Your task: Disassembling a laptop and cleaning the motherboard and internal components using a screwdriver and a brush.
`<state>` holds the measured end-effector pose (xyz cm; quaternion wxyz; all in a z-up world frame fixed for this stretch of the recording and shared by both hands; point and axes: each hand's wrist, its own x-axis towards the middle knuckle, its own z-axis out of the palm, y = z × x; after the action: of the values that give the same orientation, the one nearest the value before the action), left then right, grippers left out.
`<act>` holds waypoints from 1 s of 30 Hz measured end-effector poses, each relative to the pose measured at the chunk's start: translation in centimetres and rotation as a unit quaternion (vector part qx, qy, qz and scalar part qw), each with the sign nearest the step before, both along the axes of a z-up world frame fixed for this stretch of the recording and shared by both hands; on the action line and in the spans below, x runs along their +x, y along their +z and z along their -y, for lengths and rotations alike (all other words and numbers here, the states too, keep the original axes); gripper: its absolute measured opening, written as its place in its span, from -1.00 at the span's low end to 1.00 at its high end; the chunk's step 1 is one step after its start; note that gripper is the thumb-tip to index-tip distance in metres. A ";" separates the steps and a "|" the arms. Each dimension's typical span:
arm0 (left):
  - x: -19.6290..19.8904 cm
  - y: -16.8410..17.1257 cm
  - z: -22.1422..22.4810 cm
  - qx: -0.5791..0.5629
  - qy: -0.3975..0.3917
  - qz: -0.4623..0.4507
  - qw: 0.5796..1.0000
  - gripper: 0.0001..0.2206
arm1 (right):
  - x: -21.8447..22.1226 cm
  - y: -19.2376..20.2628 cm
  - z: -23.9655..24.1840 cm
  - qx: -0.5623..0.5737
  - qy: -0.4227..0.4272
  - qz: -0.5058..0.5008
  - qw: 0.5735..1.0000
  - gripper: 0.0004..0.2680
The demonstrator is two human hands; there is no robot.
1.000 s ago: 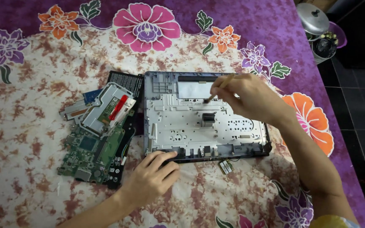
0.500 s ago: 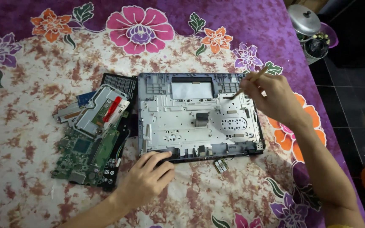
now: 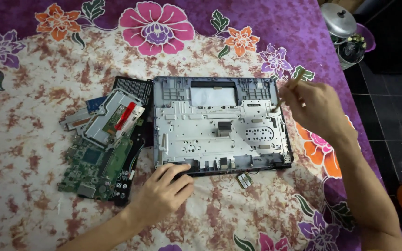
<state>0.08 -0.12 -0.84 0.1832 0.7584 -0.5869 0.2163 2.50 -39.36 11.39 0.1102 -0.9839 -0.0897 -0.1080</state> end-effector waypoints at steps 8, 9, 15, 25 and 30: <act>-0.1 -0.1 -0.1 -0.003 -0.003 -0.013 1.000 -0.96 | 0.3 -0.1 -1.3 0.098 0.045 -0.010 0.994 -0.83; -0.1 -0.1 0.0 -0.005 -0.004 -0.014 1.000 -0.96 | 0.5 -0.6 -0.6 0.036 0.023 0.008 0.999 -0.80; -0.2 2.1 -0.1 -0.027 -0.016 -0.050 0.998 -0.86 | 0.4 1.6 -4.1 0.215 0.098 -0.064 0.970 -0.78; 0.1 2.6 -0.1 -0.062 -0.021 -0.041 0.997 -0.96 | -0.5 1.2 -3.1 0.177 0.040 -0.077 0.980 -0.79; 3.0 9.9 -2.3 -0.194 0.058 -0.162 0.966 -0.81 | -1.7 0.3 -4.0 0.194 0.052 0.049 0.978 -0.87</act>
<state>3.04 2.16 9.10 0.4068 0.7660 -0.4509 0.2110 0.81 -35.39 11.70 0.2995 -0.9315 -0.1233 -0.1655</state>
